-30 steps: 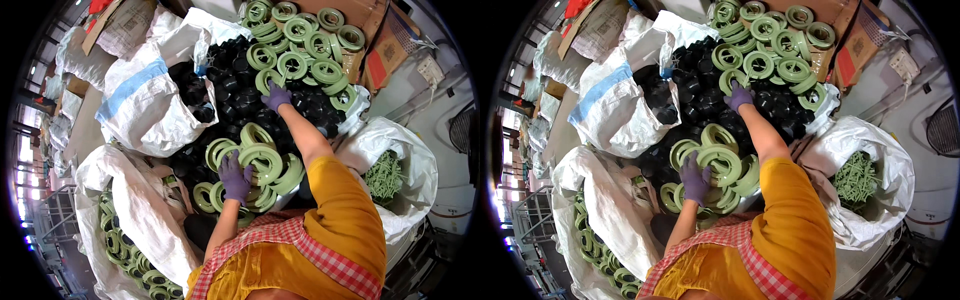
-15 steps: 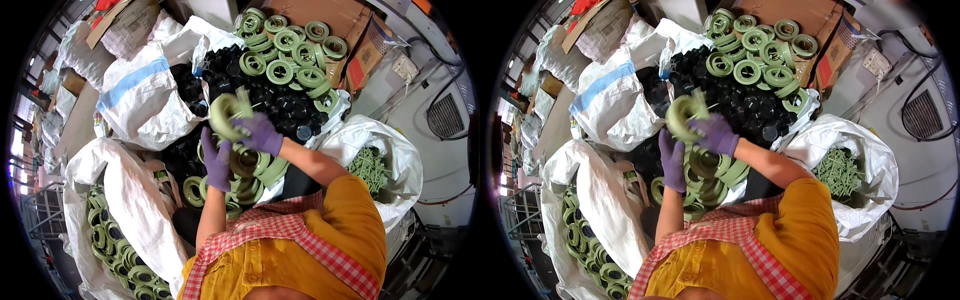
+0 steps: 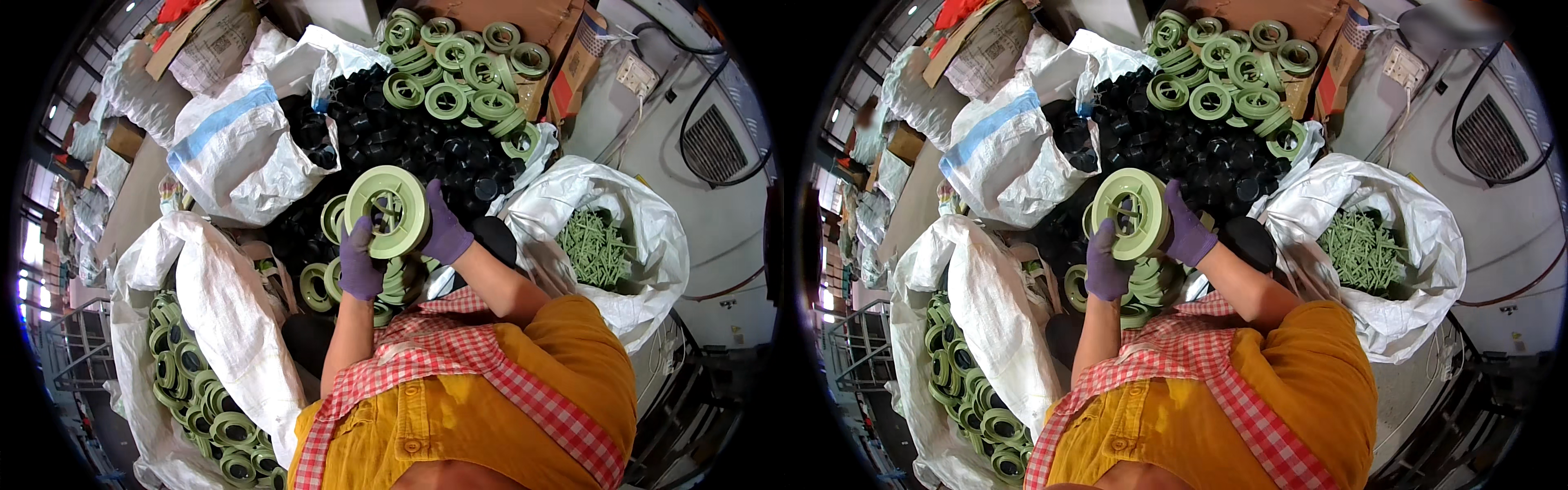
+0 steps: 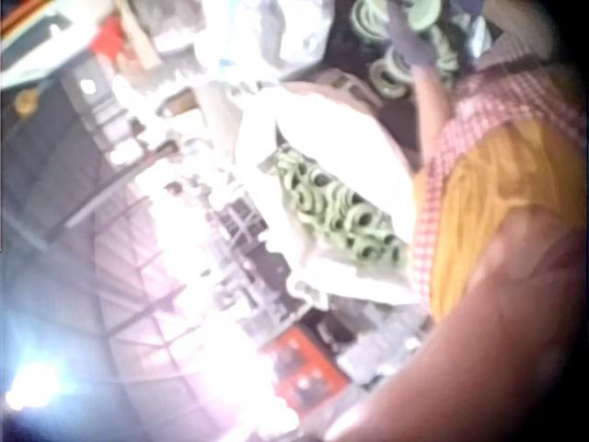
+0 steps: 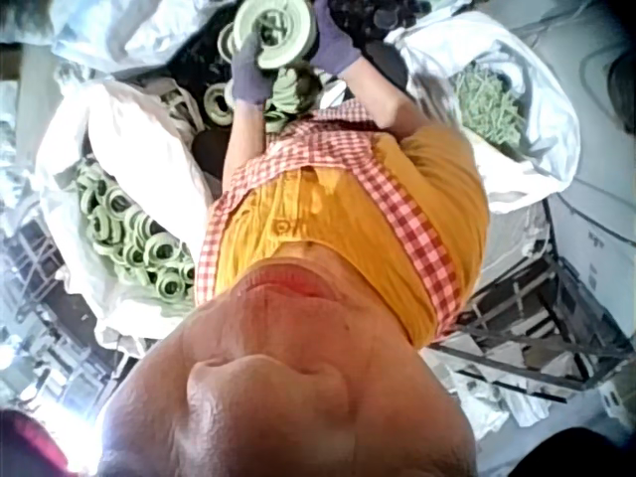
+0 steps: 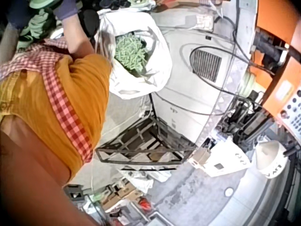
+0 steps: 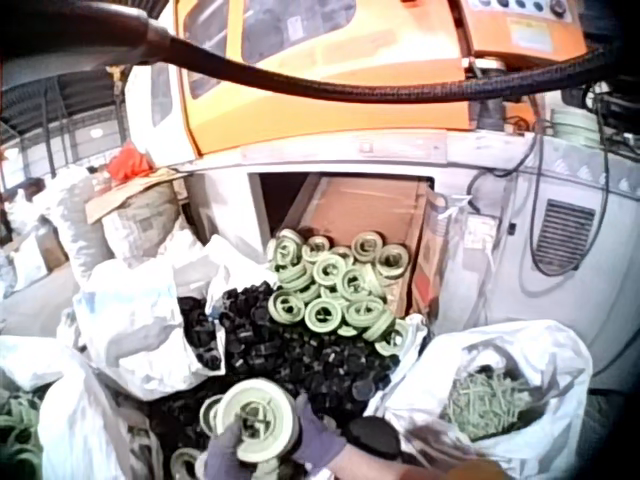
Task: The person sits on the floor and assembles green and black plastic rings by hand. They pick up green rings, insert black components into them, and place the assembled units into a white sack. The process is repeated continuously throughout the clip.
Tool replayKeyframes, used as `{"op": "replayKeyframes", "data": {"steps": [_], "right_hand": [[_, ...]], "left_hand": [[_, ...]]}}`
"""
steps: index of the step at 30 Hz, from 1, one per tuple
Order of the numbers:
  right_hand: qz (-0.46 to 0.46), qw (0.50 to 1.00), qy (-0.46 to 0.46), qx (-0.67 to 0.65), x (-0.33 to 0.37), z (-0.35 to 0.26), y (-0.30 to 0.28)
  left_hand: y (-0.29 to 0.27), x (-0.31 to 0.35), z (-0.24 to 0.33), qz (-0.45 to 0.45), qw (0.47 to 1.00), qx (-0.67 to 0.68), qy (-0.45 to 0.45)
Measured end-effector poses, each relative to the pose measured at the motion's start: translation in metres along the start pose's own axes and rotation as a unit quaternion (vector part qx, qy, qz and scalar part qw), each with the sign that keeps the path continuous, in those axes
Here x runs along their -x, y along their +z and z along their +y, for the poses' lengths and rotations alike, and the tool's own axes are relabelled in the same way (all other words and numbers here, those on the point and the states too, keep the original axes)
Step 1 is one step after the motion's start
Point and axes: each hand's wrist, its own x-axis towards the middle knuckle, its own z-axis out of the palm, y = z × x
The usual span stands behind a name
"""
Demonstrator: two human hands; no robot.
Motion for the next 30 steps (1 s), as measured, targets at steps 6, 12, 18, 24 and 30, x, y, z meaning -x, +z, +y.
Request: {"op": "replayKeyframes", "data": {"steps": [6, 12, 18, 24, 30], "right_hand": [[0.066, 0.950, -0.090, 0.291, 0.018, -0.004, 0.005], [0.082, 0.951, -0.072, 0.290, 0.027, 0.006, 0.016], [0.047, 0.946, -0.044, 0.319, 0.025, 0.002, 0.033], [0.133, 0.822, -0.176, 0.525, 0.021, 0.001, 0.057], [0.125, 0.788, -0.194, 0.570, 0.047, -0.006, -0.011]], "left_hand": [[0.017, 0.014, 0.002, -0.013, 0.963, -0.259, 0.079], [0.013, 0.007, 0.004, 0.047, 0.995, -0.079, 0.026], [0.007, 0.006, -0.015, 0.072, 0.988, -0.063, 0.121], [0.007, 0.008, -0.027, 0.057, 0.989, -0.029, 0.131], [0.000, 0.003, -0.014, 0.028, 0.977, 0.208, -0.035]]}}
